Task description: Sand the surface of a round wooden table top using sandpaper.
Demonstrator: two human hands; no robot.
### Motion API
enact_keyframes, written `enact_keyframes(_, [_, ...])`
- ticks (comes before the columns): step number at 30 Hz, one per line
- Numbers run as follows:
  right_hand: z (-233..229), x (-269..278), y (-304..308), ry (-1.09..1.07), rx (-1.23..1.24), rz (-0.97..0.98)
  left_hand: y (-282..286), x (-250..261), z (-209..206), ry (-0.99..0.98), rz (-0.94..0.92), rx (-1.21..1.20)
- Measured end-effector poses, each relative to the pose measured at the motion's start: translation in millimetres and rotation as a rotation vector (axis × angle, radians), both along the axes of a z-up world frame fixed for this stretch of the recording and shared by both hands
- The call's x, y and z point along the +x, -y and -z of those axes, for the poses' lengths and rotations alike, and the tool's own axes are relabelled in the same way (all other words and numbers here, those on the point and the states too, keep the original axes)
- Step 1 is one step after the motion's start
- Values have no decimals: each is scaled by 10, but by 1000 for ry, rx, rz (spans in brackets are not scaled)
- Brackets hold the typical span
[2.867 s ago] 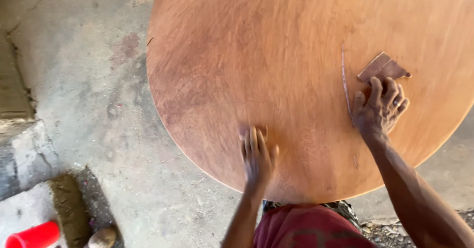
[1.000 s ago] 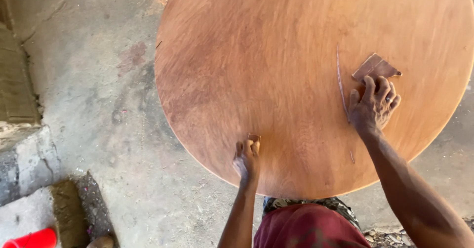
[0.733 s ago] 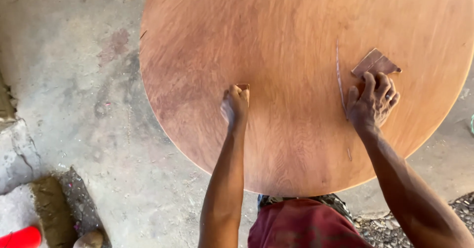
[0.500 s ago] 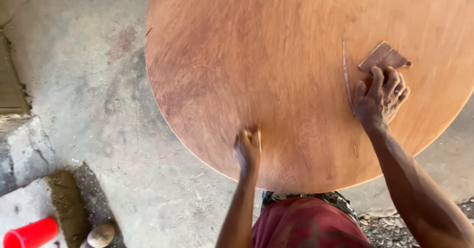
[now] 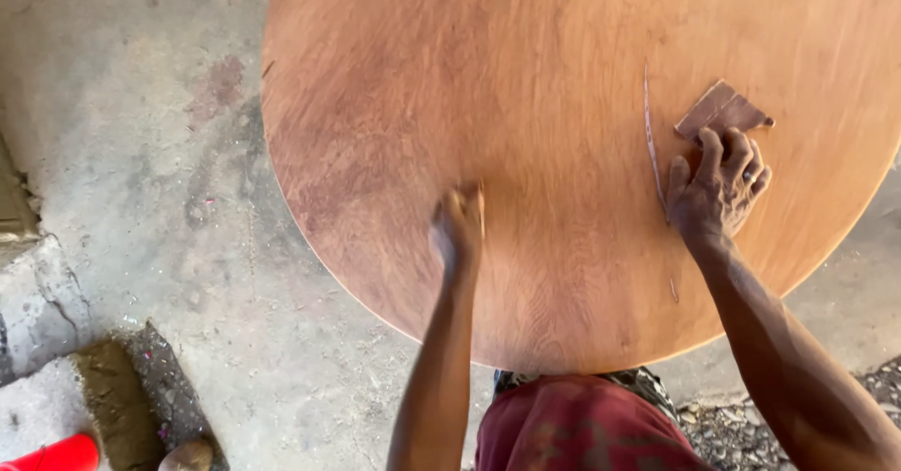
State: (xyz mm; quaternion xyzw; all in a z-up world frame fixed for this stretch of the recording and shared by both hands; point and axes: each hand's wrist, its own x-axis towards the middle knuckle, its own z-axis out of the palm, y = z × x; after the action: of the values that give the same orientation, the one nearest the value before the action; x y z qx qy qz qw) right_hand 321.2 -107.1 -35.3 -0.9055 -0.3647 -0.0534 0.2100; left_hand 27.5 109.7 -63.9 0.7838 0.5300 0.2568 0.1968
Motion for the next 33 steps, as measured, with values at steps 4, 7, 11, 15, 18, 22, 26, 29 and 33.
enact_keyframes(4, [37, -40, 12, -10, -10, 25, 791, -565, -183, -138, -109, -125])
enact_keyframes(7, [83, -42, 53, -15, -28, 8, 700, -486, -173, -199, -146, -146])
enact_keyframes(11, [28, -2, 2, 12, -41, 31, -60, 142, -289, -207, -107, -36])
enact_keyframes(15, [45, -4, 20, -12, -24, 34, -283, 315, -163, -203, -103, -36])
enact_keyframes(18, [97, -10, 20, -7, -32, 19, 270, -126, -272, -135, -46, -21])
enact_keyframes(22, [88, -11, 14, -8, -2, 13, 886, -658, -150, -45, -21, -87])
enact_keyframes(26, [106, 7, -9, 20, -39, 20, 382, -324, 77, -215, -63, -72])
enact_keyframes(29, [67, 2, -13, 1, -53, 40, -423, 361, -82, -111, -21, 95])
enact_keyframes(33, [-1, 12, 18, -34, -26, 21, -738, 793, -273, -221, -89, 130])
